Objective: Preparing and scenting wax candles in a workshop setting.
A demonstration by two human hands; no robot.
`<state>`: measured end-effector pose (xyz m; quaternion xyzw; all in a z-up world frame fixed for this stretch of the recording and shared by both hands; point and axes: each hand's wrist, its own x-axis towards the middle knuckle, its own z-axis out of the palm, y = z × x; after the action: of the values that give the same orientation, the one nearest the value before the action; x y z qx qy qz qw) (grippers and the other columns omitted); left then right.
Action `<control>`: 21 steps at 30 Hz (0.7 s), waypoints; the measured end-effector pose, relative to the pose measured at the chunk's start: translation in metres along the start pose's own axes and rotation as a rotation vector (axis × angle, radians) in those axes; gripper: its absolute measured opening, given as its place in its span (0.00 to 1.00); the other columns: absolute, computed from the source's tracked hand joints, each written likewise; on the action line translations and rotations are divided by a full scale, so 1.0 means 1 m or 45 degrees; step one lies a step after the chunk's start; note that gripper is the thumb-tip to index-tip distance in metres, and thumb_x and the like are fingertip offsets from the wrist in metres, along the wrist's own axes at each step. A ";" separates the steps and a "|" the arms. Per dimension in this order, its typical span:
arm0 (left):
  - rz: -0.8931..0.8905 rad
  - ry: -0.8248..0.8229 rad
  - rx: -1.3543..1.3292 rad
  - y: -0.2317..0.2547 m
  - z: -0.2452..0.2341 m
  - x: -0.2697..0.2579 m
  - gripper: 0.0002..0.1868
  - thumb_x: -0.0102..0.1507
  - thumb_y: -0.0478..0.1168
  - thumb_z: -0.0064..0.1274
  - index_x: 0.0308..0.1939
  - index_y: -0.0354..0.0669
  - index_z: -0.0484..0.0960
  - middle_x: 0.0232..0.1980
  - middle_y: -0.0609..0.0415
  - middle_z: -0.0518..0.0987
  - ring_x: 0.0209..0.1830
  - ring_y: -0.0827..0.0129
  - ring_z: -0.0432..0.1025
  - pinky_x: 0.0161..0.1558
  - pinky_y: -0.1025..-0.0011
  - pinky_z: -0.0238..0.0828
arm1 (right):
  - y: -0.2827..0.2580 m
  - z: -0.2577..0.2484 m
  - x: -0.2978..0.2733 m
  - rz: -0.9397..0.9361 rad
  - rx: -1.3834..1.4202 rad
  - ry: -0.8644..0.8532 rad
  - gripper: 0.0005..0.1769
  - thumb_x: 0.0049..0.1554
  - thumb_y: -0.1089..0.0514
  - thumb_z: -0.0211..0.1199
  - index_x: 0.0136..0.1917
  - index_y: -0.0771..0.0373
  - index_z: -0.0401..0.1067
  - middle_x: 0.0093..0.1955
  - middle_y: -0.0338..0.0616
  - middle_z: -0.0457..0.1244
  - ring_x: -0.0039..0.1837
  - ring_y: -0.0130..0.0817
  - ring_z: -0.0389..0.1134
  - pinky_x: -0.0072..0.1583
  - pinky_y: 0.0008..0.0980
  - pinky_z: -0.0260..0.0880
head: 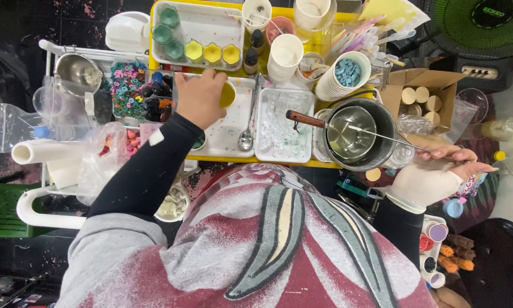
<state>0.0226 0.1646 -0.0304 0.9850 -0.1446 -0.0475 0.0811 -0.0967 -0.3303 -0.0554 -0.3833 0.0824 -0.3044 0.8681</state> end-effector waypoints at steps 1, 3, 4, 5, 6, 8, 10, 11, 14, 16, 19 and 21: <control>0.004 0.002 0.001 -0.003 -0.005 0.004 0.41 0.43 0.46 0.73 0.60 0.49 0.76 0.52 0.50 0.76 0.45 0.53 0.77 0.55 0.39 0.54 | 0.001 -0.001 -0.003 -0.004 0.001 0.001 0.32 0.69 0.31 0.47 0.45 0.62 0.68 0.38 0.47 0.61 0.35 0.38 0.61 0.40 0.35 0.61; 0.019 0.060 0.050 -0.009 -0.015 0.014 0.41 0.42 0.48 0.73 0.59 0.51 0.77 0.51 0.50 0.76 0.44 0.53 0.76 0.54 0.39 0.54 | 0.002 -0.004 -0.006 -0.014 0.015 0.013 0.32 0.69 0.31 0.46 0.45 0.63 0.67 0.38 0.47 0.61 0.36 0.38 0.61 0.40 0.35 0.60; 0.025 0.064 0.051 -0.014 -0.015 0.020 0.41 0.42 0.48 0.73 0.59 0.51 0.77 0.51 0.50 0.76 0.44 0.53 0.76 0.54 0.39 0.54 | 0.003 -0.002 -0.009 -0.021 0.017 0.014 0.32 0.69 0.31 0.46 0.45 0.63 0.67 0.38 0.47 0.61 0.36 0.38 0.61 0.40 0.35 0.60; 0.017 0.054 0.041 -0.020 -0.015 0.027 0.40 0.42 0.48 0.73 0.59 0.51 0.77 0.51 0.50 0.76 0.43 0.52 0.76 0.54 0.39 0.54 | 0.003 0.000 -0.011 -0.036 -0.006 -0.004 0.32 0.70 0.31 0.47 0.45 0.63 0.67 0.38 0.47 0.61 0.37 0.39 0.61 0.41 0.36 0.60; 0.009 0.045 0.032 -0.025 -0.016 0.035 0.40 0.43 0.48 0.73 0.58 0.51 0.78 0.52 0.50 0.76 0.42 0.51 0.76 0.53 0.40 0.55 | 0.003 0.002 -0.013 -0.052 -0.030 -0.021 0.33 0.70 0.31 0.47 0.46 0.63 0.67 0.38 0.48 0.61 0.37 0.40 0.62 0.42 0.36 0.60; 0.017 0.079 0.041 -0.038 -0.009 0.053 0.38 0.44 0.47 0.72 0.58 0.52 0.78 0.51 0.50 0.76 0.43 0.51 0.76 0.53 0.39 0.55 | 0.002 0.001 -0.015 -0.066 -0.052 -0.025 0.32 0.69 0.31 0.47 0.46 0.62 0.68 0.38 0.48 0.61 0.37 0.41 0.62 0.43 0.38 0.62; 0.030 0.109 0.046 -0.048 -0.004 0.073 0.36 0.45 0.45 0.70 0.58 0.53 0.79 0.51 0.51 0.77 0.44 0.51 0.76 0.52 0.38 0.55 | 0.003 -0.005 -0.016 -0.083 -0.080 -0.024 0.32 0.69 0.30 0.47 0.46 0.62 0.68 0.37 0.48 0.61 0.37 0.42 0.62 0.44 0.40 0.64; 0.005 0.144 0.055 -0.051 -0.003 0.083 0.37 0.43 0.47 0.72 0.56 0.52 0.79 0.51 0.50 0.76 0.44 0.49 0.76 0.51 0.37 0.54 | 0.003 -0.011 -0.016 -0.053 -0.061 -0.032 0.32 0.68 0.30 0.47 0.46 0.61 0.68 0.37 0.48 0.61 0.37 0.42 0.62 0.44 0.40 0.65; -0.048 0.153 0.050 -0.059 0.000 0.111 0.37 0.41 0.47 0.73 0.54 0.51 0.79 0.52 0.49 0.76 0.46 0.47 0.76 0.51 0.35 0.55 | 0.001 -0.006 -0.024 -0.028 -0.046 0.007 0.33 0.67 0.29 0.47 0.45 0.61 0.67 0.36 0.49 0.61 0.37 0.41 0.62 0.45 0.40 0.64; -0.082 0.127 0.041 -0.062 0.003 0.129 0.36 0.41 0.47 0.73 0.54 0.51 0.79 0.53 0.50 0.76 0.48 0.47 0.75 0.52 0.35 0.55 | -0.001 0.009 -0.031 -0.030 -0.045 0.052 0.33 0.67 0.29 0.47 0.44 0.62 0.66 0.36 0.48 0.60 0.38 0.40 0.62 0.45 0.38 0.62; -0.113 0.156 0.069 -0.065 0.013 0.152 0.38 0.42 0.47 0.73 0.55 0.49 0.78 0.53 0.50 0.76 0.49 0.46 0.75 0.53 0.30 0.54 | -0.002 0.023 -0.036 -0.029 -0.063 0.179 0.33 0.68 0.29 0.48 0.44 0.62 0.64 0.36 0.46 0.59 0.39 0.39 0.61 0.44 0.36 0.59; -0.144 0.176 0.049 -0.066 0.021 0.166 0.39 0.41 0.45 0.74 0.56 0.50 0.78 0.53 0.50 0.76 0.52 0.46 0.74 0.53 0.30 0.55 | 0.000 0.015 -0.036 -0.015 -0.076 0.211 0.32 0.66 0.28 0.49 0.45 0.61 0.64 0.37 0.44 0.59 0.40 0.38 0.60 0.45 0.35 0.59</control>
<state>0.1964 0.1751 -0.0742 0.9939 -0.0838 0.0189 0.0690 -0.1199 -0.2996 -0.0488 -0.3829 0.1605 -0.3377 0.8448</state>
